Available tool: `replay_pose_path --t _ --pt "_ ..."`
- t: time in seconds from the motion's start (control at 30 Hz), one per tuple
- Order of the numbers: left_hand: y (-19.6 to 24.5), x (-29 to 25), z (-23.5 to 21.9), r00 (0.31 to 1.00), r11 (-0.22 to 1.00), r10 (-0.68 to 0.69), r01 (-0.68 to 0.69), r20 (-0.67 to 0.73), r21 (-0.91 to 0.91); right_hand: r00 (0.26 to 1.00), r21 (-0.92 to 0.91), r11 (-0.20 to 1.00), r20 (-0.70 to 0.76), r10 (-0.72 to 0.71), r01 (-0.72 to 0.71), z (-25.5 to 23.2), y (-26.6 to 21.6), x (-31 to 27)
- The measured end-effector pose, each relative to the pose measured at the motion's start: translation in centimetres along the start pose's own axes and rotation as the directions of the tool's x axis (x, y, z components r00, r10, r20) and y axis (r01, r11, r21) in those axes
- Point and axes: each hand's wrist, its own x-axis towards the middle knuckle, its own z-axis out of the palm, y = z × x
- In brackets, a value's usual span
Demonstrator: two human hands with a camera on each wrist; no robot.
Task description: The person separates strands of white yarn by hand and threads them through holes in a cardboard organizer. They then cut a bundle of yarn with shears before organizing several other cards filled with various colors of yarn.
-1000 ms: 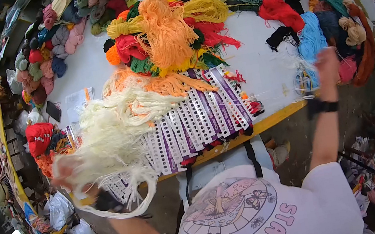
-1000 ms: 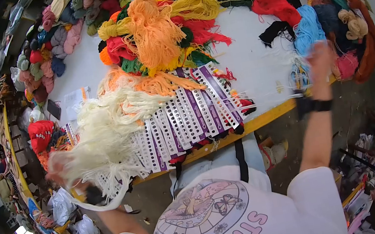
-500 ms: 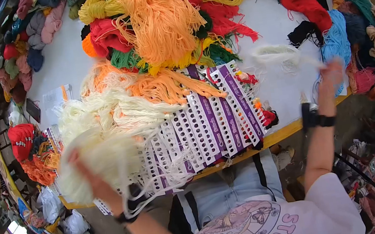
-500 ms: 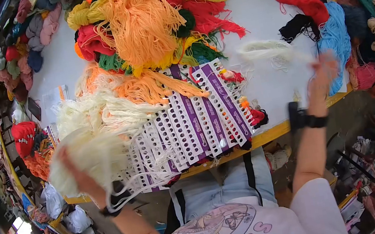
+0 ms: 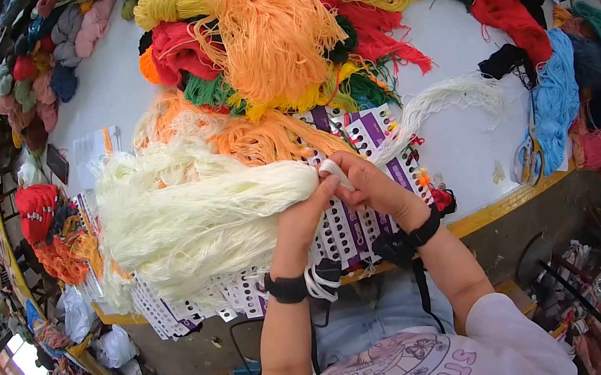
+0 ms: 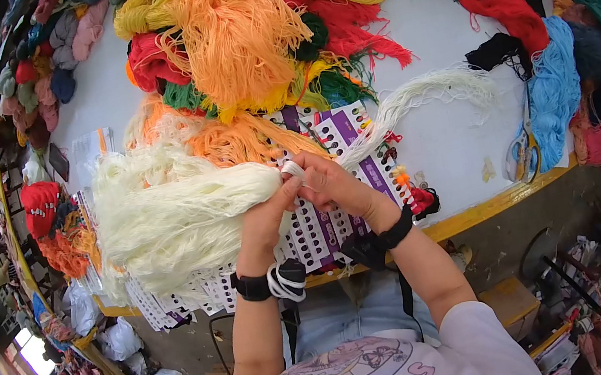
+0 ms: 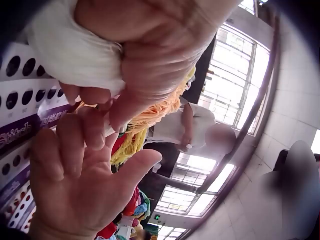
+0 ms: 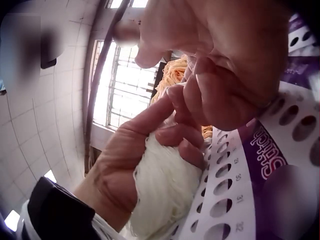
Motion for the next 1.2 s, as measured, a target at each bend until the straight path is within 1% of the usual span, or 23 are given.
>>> replay_pose_path --t 0.07,0.17,0.27,0.37,0.4,0.43,0.47,0.5,0.53,0.57,0.67,0.7,0.77,0.83,0.87,0.97,1.0,1.03,1.07,1.1,1.13,1.17,1.2 --pt "-0.3 0.7 -0.5 0.999 1.0 -0.019 0.018 0.049 0.01 0.997 0.102 0.992 0.005 0.08 -0.08 -0.2 -0.4 0.0" --pt "-1.0 0.9 -0.4 0.998 0.998 -0.017 0.02 0.053 -0.057 0.998 0.138 0.988 0.023 0.06 -0.063 -0.4 -0.7 0.0" --pt "-0.9 1.2 -0.8 0.996 0.998 -0.036 0.04 0.082 -0.052 0.996 0.145 0.987 -0.046 0.075 -0.068 0.3 -1.2 -0.4" --pt "0.8 1.1 -1.0 0.983 0.996 -0.084 0.087 0.161 -0.013 0.997 0.27 0.961 -0.016 0.073 -0.066 0.0 -0.5 -0.5" --pt "0.8 1.0 -0.9 0.992 0.998 -0.056 0.059 0.111 -0.023 0.995 0.093 0.996 -0.098 0.017 -0.008 0.4 -0.8 -0.4" --pt "0.7 0.7 -0.6 0.998 0.999 -0.028 0.03 0.062 -0.033 0.984 -0.091 0.995 -0.168 -0.053 0.038 1.0 -1.1 -0.2" --pt "0.5 0.6 -0.4 1.0 0.999 -0.001 0.001 0.012 -0.042 0.965 -0.276 0.959 -0.225 -0.134 0.069 1.6 -1.5 -0.1" --pt "0.4 0.6 -0.3 0.999 0.999 0.011 -0.013 -0.039 -0.036 0.937 -0.465 0.879 -0.25 -0.246 0.106 2.0 -1.6 0.2" --pt "0.1 0.6 -0.2 0.996 0.999 0.022 -0.025 -0.089 -0.028 0.9 -0.637 0.761 -0.252 -0.356 0.123 2.4 -1.6 0.4" --pt "-0.1 0.6 -0.1 0.99 0.999 0.034 -0.037 -0.139 -0.021 0.856 -0.783 0.611 -0.23 -0.463 0.12 2.6 -1.8 0.5" --pt "-1.6 1.1 0.0 0.953 0.975 0.185 -0.147 -0.241 0.167 0.906 -0.908 0.417 -0.144 -0.399 0.039 2.4 -2.6 0.5" --pt "-2.2 1.2 0.0 0.913 0.917 0.317 -0.225 -0.258 0.329 0.89 -0.919 0.391 -0.128 -0.437 0.059 2.2 -2.5 0.7" --pt "-3.3 1.5 0.2 0.797 0.708 0.564 -0.331 -0.218 0.624 0.854 -0.938 0.333 -0.096 -0.511 0.095 1.2 -1.7 1.3" --pt "-3.7 2.1 0.0 0.735 0.438 0.67 -0.276 -0.107 0.855 0.818 -0.881 0.469 -0.223 -0.53 0.064 0.3 -0.9 2.0" --pt "-3.8 2.5 -0.1 0.707 0.28 0.706 -0.23 -0.037 0.932 0.797 -0.844 0.534 -0.286 -0.531 0.054 0.0 -0.5 2.2" --pt "-3.4 3.8 -0.7 0.742 0.238 0.67 -0.208 -0.006 0.949 0.783 -0.796 0.606 -0.364 -0.504 0.019 0.1 -0.5 2.3" --pt "-3.0 3.8 -0.6 0.777 0.318 0.629 -0.226 -0.027 0.921 0.78 -0.792 0.611 -0.384 -0.495 -0.002 0.2 -0.4 2.3" --pt "-2.5 3.6 -0.6 0.87 0.493 0.483 -0.182 -0.094 0.851 0.776 -0.788 0.615 -0.401 -0.486 -0.022 0.3 -0.3 2.4" --pt "-1.8 3.3 -0.6 0.939 0.645 0.316 -0.109 -0.134 0.757 0.773 -0.784 0.619 -0.418 -0.477 -0.042 0.4 -0.2 2.5" --pt "-1.2 3.0 -0.6 0.98 0.765 0.135 -0.01 -0.144 0.644 0.763 -0.793 0.608 -0.419 -0.493 -0.042 0.4 -0.2 2.6" --pt "-0.6 2.8 -0.3 0.982 0.885 0.071 0.019 -0.175 0.465 0.753 -0.801 0.597 -0.418 -0.508 -0.042 0.5 -0.1 2.7" --pt "0.0 2.6 0.0 0.981 0.963 0.002 0.051 -0.193 0.266 0.744 -0.809 0.586 -0.417 -0.523 -0.042 0.5 0.0 2.8" --pt "0.3 2.5 0.2 0.978 0.995 -0.069 0.081 -0.196 0.054 0.772 -0.788 0.613 -0.42 -0.477 -0.05 0.4 -0.2 2.7"
